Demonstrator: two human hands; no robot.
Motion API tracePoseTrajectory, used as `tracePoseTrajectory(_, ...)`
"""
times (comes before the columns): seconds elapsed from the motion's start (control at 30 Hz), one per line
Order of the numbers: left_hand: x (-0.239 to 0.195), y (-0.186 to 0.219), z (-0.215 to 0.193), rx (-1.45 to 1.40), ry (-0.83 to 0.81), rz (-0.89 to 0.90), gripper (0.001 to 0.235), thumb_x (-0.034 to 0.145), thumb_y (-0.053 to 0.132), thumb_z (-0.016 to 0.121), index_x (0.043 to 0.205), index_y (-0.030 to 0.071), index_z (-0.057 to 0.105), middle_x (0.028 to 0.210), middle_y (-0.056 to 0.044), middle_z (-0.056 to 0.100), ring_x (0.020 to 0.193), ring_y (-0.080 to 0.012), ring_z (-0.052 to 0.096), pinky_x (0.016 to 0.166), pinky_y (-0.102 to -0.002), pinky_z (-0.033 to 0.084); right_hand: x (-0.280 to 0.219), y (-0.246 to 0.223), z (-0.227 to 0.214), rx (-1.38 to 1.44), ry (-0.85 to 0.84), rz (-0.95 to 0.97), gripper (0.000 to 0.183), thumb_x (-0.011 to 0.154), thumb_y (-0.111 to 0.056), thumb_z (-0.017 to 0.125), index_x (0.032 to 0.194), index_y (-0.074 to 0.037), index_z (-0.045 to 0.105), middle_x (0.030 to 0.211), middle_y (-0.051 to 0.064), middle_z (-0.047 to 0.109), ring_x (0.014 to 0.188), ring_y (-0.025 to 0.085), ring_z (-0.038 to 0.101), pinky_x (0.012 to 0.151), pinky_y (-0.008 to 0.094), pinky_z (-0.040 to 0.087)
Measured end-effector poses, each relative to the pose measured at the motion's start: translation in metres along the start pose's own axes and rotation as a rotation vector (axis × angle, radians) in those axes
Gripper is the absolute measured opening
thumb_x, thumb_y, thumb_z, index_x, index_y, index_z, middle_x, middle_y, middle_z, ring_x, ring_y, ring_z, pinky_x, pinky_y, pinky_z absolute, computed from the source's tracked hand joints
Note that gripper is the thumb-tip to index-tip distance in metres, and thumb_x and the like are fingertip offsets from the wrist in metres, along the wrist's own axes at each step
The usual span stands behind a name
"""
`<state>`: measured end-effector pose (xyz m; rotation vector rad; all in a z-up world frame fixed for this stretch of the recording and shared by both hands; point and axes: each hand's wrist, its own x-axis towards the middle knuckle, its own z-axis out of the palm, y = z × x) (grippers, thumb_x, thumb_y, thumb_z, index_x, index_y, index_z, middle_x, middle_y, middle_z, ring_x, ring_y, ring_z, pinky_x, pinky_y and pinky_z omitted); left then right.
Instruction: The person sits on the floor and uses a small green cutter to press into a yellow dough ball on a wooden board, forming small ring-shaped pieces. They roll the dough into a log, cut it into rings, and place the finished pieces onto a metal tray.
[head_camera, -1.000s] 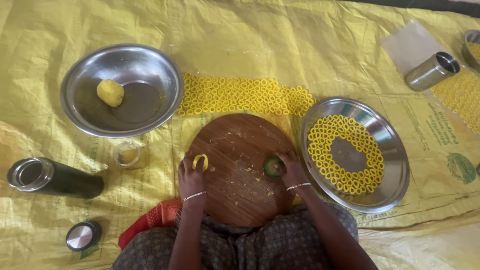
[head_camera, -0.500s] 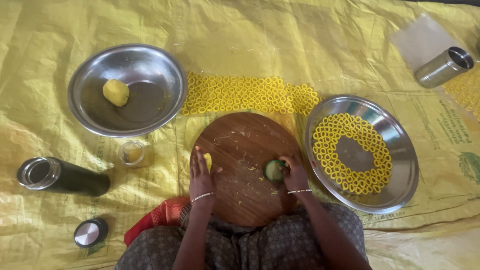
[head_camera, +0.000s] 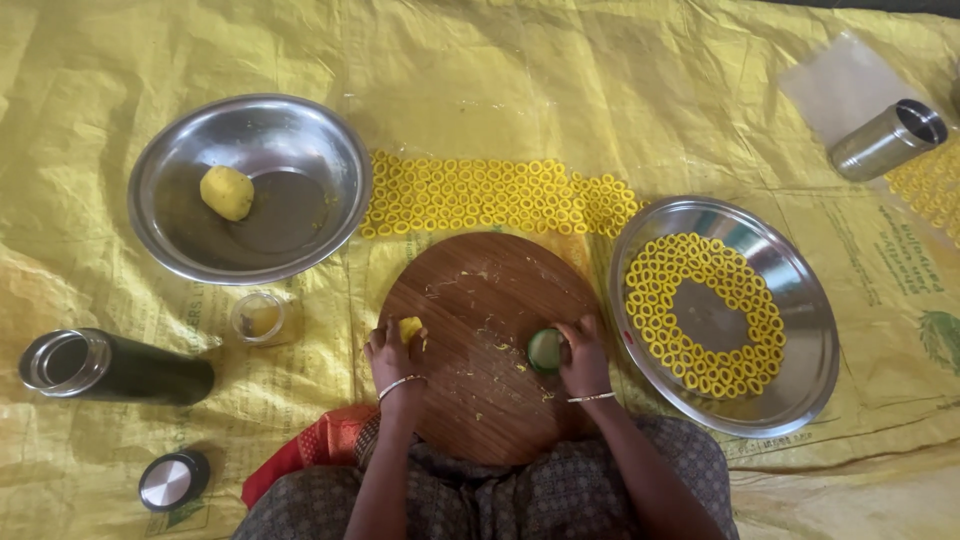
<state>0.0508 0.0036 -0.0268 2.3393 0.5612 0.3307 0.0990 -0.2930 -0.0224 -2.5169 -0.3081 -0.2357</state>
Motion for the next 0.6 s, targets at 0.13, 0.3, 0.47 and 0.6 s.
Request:
tracePoseTrajectory(0.13, -0.002, 0.004, 0.003, 0.136, -0.097, -0.026, 0.074, 0.085, 0.028, 0.078, 0.147, 0.002, 0.046, 0.137, -0.033, 0.046, 0.127, -0.0474, 0.048, 0.098, -0.049, 0.050, 0.021, -0.024, 0.001, -0.295, -0.080, 0.063, 0.035, 0.088, -0.002, 0.068, 0.122, -0.002, 0.064, 0.137, 0.021, 0.056, 0.098, 0.034, 0.070, 0.073, 0.038, 0.062)
tracePoseTrajectory(0.3, 0.001, 0.007, 0.003, 0.427, -0.275, 0.016, 0.085, 0.084, 0.002, 0.077, 0.156, 0.000, 0.033, 0.138, -0.023, 0.050, 0.129, -0.0376, 0.052, 0.108, -0.044, 0.051, 0.028, -0.051, 0.024, -0.702, -0.209, -0.242, 0.051, 0.087, 0.003, 0.067, 0.136, -0.002, 0.056, 0.130, 0.024, 0.056, 0.092, 0.030, 0.072, 0.064, 0.035, 0.061)
tracePoseTrajectory(0.47, 0.003, 0.003, -0.008, -0.005, -0.088, 0.050, 0.088, 0.074, 0.002, 0.082, 0.148, -0.004, 0.035, 0.138, -0.030, 0.051, 0.128, -0.0455, 0.050, 0.106, -0.049, 0.048, 0.036, -0.061, 0.051, -0.423, -0.116, -0.300, 0.051, 0.077, 0.010, 0.063, 0.125, -0.007, 0.063, 0.117, 0.016, 0.068, 0.087, 0.025, 0.074, 0.062, 0.030, 0.061)
tracePoseTrajectory(0.6, 0.013, 0.002, -0.014, -0.289, -0.190, -0.235, 0.074, 0.086, 0.017, 0.080, 0.149, 0.010, 0.042, 0.128, -0.026, 0.057, 0.119, -0.0410, 0.060, 0.100, -0.048, 0.054, 0.097, -0.045, 0.052, -0.122, -0.243, 0.201, 0.022, 0.099, -0.017, 0.068, 0.119, -0.010, 0.065, 0.098, 0.010, 0.075, 0.076, 0.022, 0.074, 0.060, 0.033, 0.059)
